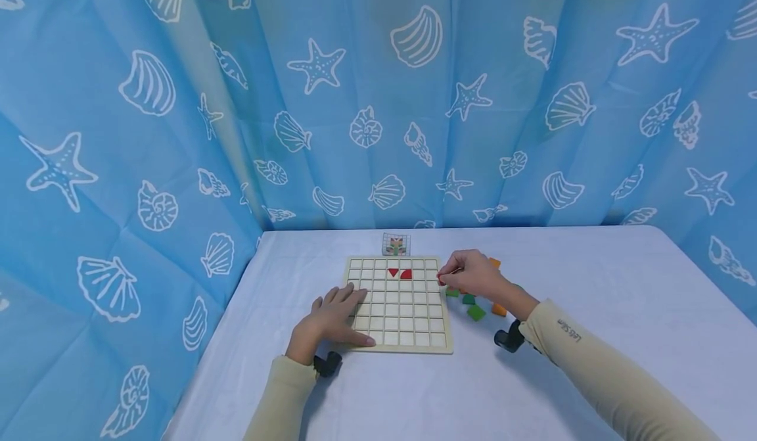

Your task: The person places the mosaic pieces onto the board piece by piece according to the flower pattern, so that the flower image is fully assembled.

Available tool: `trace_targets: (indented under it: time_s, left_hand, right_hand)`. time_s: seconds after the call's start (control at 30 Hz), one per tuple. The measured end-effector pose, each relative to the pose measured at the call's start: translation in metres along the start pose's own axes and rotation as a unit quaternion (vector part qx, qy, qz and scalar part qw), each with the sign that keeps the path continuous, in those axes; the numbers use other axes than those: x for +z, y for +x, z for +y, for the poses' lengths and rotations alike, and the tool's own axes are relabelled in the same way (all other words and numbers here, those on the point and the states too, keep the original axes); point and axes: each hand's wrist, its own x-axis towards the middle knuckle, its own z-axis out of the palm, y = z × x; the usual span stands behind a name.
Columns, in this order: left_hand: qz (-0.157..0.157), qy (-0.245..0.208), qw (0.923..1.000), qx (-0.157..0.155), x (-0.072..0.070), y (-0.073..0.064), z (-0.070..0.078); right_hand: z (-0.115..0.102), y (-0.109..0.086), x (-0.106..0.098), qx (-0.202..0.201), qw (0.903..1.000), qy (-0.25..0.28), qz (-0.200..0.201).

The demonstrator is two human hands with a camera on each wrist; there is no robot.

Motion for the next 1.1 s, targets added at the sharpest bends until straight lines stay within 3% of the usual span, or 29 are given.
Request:
trace_targets:
  time_s: [0.17, 0.4, 0.67, 0.87, 1.1]
  left_hand:
    - [0.002, 0.002, 1.0, 0.002, 0.001, 0.001, 0.0]
    - [0.0, 0.006, 1.0, 0.0, 0.001, 0.001, 0.0]
    - [-0.001, -0.002, 1.0, -0.009, 0.001, 0.001, 0.001]
    - [-0.002, 0.0, 1.0, -0.007, 0.0, 0.001, 0.001]
    - [-0.005, 0.0, 1.0, -0.007, -0.001, 0.0, 0.0]
  right_hand:
    - [0.0, 0.001, 0.003, -0.009, 0.9999, -0.004, -0.003]
    - [0.003, 0.003, 0.007, -0.003, 0.9982, -0.059, -0.006]
    - [0.008, 0.004, 0.01, -0.027, 0.9991, -0.024, -0.023]
    - [0.009, 0.005, 0.011, -0.018, 0.9982, -0.001, -0.057]
    - [0.006, 0.003, 0.011, -0.021, 0.9986, -0.01, -0.048]
